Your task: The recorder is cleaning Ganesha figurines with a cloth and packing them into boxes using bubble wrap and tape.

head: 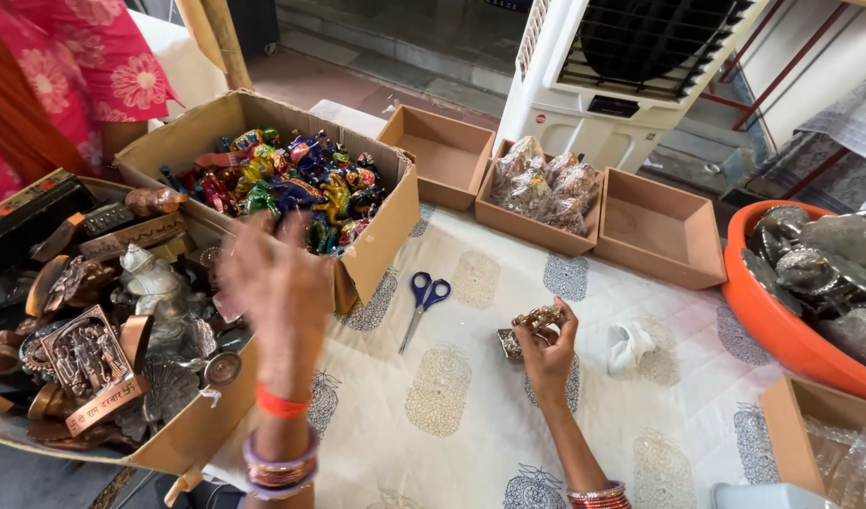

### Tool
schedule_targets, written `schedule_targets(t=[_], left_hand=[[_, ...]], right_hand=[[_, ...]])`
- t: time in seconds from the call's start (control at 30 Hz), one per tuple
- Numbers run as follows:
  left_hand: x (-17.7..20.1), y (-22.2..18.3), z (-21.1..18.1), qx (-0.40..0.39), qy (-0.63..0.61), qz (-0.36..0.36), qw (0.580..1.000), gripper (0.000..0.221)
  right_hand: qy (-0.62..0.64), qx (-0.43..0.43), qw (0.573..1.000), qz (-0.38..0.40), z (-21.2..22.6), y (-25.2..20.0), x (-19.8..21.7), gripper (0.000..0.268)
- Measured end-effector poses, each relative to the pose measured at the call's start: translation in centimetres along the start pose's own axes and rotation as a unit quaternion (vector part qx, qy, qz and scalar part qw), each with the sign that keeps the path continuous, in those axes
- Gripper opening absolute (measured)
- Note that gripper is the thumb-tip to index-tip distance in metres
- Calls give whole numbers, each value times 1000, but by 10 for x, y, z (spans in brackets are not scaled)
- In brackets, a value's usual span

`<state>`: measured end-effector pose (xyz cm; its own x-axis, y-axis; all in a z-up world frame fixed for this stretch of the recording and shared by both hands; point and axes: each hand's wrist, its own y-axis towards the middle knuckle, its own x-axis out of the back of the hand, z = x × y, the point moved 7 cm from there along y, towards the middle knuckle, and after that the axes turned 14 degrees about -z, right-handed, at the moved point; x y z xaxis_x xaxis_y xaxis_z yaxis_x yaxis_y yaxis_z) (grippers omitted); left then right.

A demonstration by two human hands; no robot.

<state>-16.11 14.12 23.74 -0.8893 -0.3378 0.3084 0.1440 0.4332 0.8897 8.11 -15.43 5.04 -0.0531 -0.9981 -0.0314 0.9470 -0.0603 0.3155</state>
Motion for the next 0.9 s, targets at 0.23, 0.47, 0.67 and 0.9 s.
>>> schedule_targets(t=[0.23,0.47,0.67,0.9], left_hand=[[-129,-104,-149,22,-505,387,772,53],[-245,-230,-215,255,-619,548,502,54],[-284,-284,-222,320,-589,576,468,55],[-271,-264,-207,468,-537,551,434,45]], right_hand=[[83,6,995,-60,-6,7,7,85],[70,71,989,-111,-18,13,26,79],[-36,119,986,-110,-21,32,38,83],[-171,71,981,-64,-16,49,29,70]])
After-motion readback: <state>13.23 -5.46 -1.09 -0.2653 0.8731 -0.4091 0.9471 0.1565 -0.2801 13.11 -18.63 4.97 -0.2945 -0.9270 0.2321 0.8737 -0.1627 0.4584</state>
